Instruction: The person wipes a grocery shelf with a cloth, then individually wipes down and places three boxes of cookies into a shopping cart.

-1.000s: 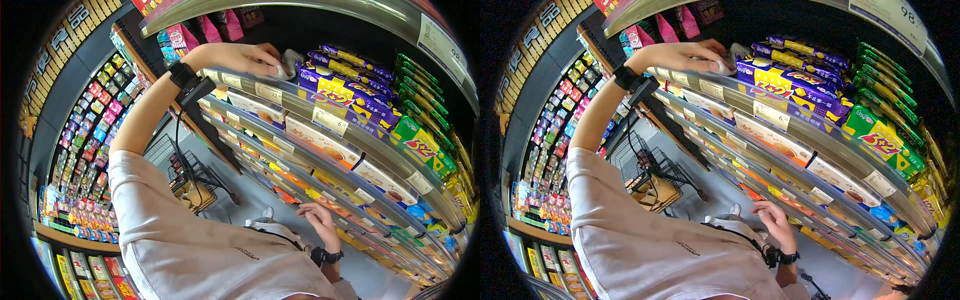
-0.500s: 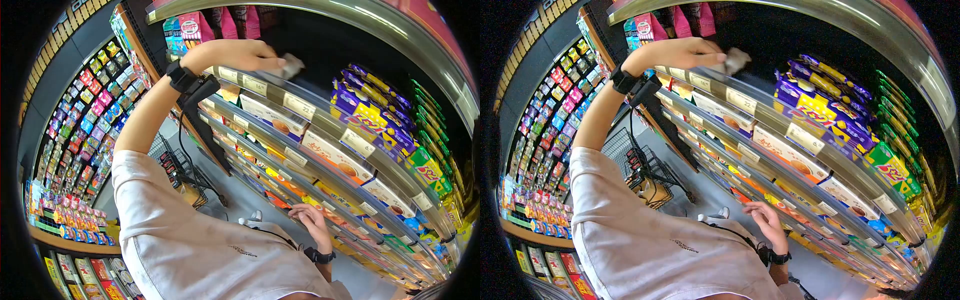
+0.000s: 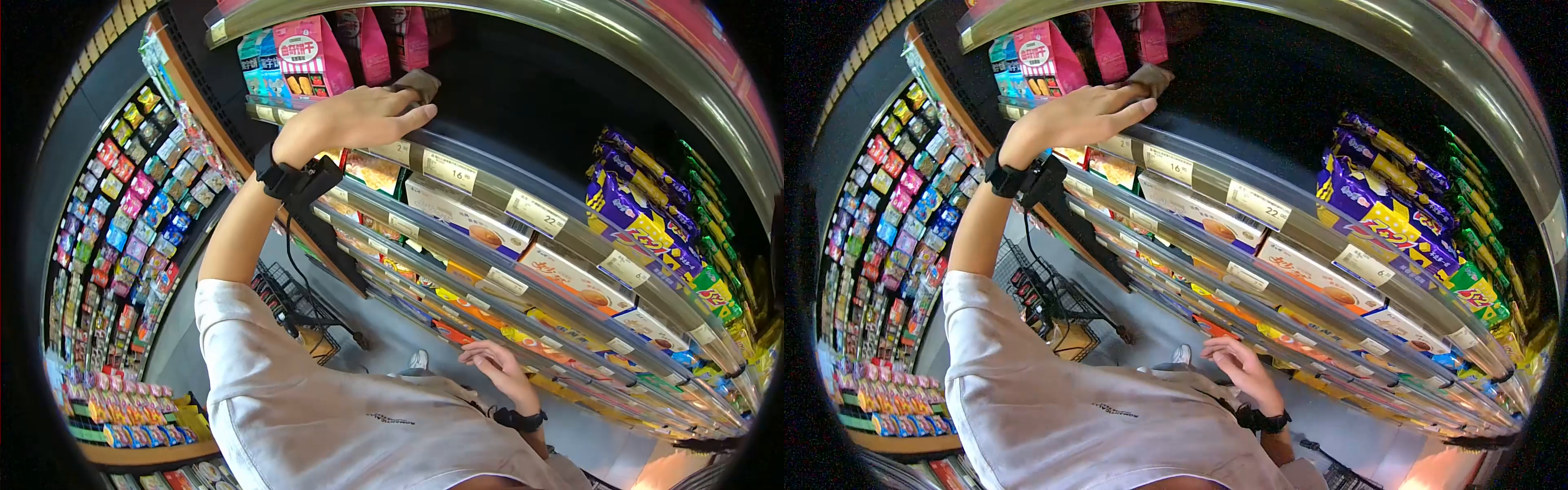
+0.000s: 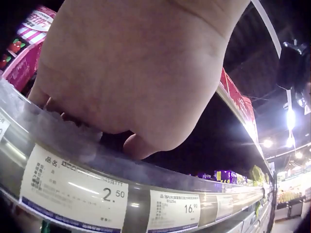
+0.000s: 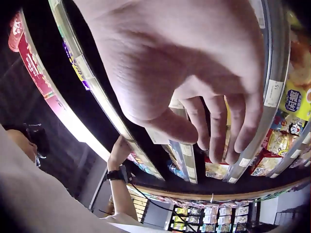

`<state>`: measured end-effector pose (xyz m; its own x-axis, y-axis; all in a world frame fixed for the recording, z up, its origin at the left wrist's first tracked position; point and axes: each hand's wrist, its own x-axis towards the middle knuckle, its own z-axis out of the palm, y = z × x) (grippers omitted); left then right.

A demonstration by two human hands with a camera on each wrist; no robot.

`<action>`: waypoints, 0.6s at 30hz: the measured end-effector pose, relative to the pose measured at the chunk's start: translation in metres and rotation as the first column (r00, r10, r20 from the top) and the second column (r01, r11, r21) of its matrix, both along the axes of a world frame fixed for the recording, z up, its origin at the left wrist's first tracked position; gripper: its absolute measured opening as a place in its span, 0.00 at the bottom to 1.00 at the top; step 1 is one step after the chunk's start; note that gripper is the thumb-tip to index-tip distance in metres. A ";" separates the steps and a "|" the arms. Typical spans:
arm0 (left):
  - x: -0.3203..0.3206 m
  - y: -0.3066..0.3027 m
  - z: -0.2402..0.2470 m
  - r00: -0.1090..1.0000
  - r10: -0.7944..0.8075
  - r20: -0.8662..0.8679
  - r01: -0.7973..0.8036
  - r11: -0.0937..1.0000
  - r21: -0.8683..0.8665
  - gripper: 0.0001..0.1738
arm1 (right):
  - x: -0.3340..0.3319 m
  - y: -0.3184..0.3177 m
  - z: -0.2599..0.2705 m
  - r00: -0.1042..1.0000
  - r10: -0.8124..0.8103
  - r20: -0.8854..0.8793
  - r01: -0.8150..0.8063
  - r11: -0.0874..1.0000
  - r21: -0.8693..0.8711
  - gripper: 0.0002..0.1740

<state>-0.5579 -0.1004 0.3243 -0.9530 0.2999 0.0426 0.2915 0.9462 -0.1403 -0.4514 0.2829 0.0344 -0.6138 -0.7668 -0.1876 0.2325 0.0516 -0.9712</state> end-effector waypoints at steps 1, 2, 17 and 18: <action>-0.008 -0.010 -0.003 0.998 0.017 0.057 -0.019 0.999 0.042 0.27 | 0.001 -0.005 0.001 1.000 -0.011 -0.013 0.012 1.000 0.015 0.15; -0.010 -0.010 -0.006 0.998 0.002 0.063 -0.005 0.999 0.047 0.27 | 0.005 -0.009 0.001 0.999 -0.023 -0.023 0.024 0.999 0.030 0.15; 0.007 0.045 0.007 0.968 -0.249 0.036 0.226 0.924 0.308 0.35 | 0.055 0.015 0.006 0.988 -0.137 -0.076 0.134 0.990 -0.042 0.15; 0.009 0.049 0.010 0.970 -0.239 0.034 0.218 0.929 0.300 0.35 | 0.059 0.023 0.007 0.989 -0.127 -0.079 0.124 0.991 -0.050 0.15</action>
<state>-0.5490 -0.0515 0.3342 -0.8639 0.4941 0.0981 0.5037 0.8489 0.1601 -0.3923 0.3058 0.0411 -0.7177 -0.6893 -0.0994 0.1535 -0.0174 -0.9880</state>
